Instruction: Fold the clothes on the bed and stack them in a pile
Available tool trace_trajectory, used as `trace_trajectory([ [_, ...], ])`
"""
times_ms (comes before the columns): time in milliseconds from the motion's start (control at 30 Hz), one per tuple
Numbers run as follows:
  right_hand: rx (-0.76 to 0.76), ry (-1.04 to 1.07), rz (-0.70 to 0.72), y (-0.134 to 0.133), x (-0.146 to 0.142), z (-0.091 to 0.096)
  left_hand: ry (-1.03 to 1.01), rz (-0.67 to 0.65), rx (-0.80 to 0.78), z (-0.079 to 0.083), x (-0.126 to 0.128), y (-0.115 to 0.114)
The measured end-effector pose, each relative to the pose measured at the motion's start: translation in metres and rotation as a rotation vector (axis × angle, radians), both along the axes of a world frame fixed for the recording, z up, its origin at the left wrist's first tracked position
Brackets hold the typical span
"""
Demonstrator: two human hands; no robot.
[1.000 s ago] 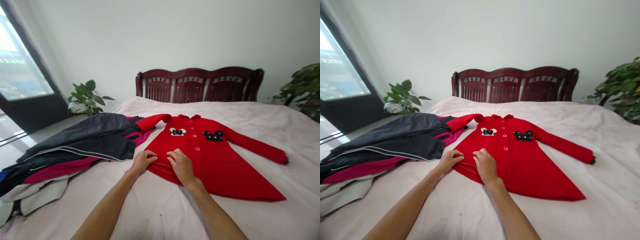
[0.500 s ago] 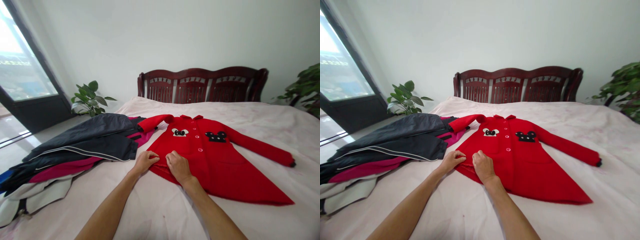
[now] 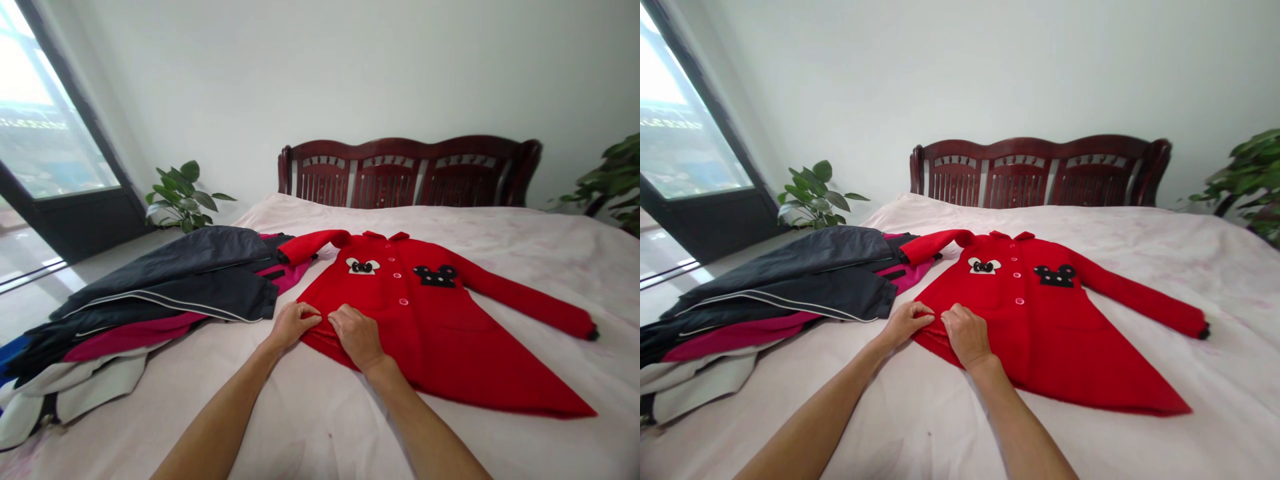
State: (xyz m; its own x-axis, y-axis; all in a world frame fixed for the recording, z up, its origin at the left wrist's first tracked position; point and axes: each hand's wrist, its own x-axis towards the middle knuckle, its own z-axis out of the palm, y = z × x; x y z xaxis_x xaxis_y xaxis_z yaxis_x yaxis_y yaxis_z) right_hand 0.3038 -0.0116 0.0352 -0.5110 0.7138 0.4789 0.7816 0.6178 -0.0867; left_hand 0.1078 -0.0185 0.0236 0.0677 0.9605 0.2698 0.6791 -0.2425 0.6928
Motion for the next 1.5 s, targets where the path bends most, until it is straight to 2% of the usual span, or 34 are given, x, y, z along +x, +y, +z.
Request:
trace_trajectory([
  [133,-0.011,0.02,-0.06,0.001,-0.006,0.0,0.007,0.004,0.0,-0.001,0.0,0.0],
  [267,-0.084,0.252,-0.172,0.004,-0.006,0.0,0.01,0.007,0.003,-0.001,0.0,0.001],
  [367,-0.114,0.341,-0.143,0.005,-0.005,0.0,0.014,0.009,0.005,0.0,0.001,0.0],
  [600,-0.065,0.109,-0.007,0.001,-0.011,-0.001,0.024,0.011,0.002,0.0,0.001,0.0],
  [767,-0.014,0.053,-0.016,0.002,-0.016,-0.005,0.018,-0.003,0.004,0.0,0.001,0.0],
  [833,-0.036,0.149,-0.043,0.005,-0.017,-0.007,0.01,0.002,0.009,0.0,0.001,0.0],
  [967,-0.12,0.531,-0.079,0.009,-0.011,-0.002,-0.005,0.015,0.023,-0.001,0.0,0.0],
  [1033,-0.199,0.685,-0.058,0.004,-0.003,0.006,-0.013,0.018,0.029,-0.002,0.0,0.0],
  [1100,-0.313,0.72,0.01,-0.01,0.007,0.018,-0.026,0.021,0.034,-0.003,0.0,-0.001],
  [1200,-0.517,0.532,0.214,-0.036,0.028,0.037,-0.047,0.026,0.034,-0.001,-0.002,-0.005],
  [1267,-0.555,0.429,0.288,-0.047,0.049,0.045,-0.056,0.026,0.033,0.003,-0.004,-0.011],
  [1333,-0.49,0.464,0.229,-0.049,0.074,0.046,-0.023,0.027,0.051,0.011,-0.004,-0.02],
  [1433,-0.428,0.624,-0.047,-0.04,0.117,0.034,0.162,-0.037,0.151,0.022,0.007,-0.037],
  [1500,-0.447,0.696,-0.206,-0.032,0.142,0.021,0.288,-0.155,0.224,0.026,0.026,-0.046],
])
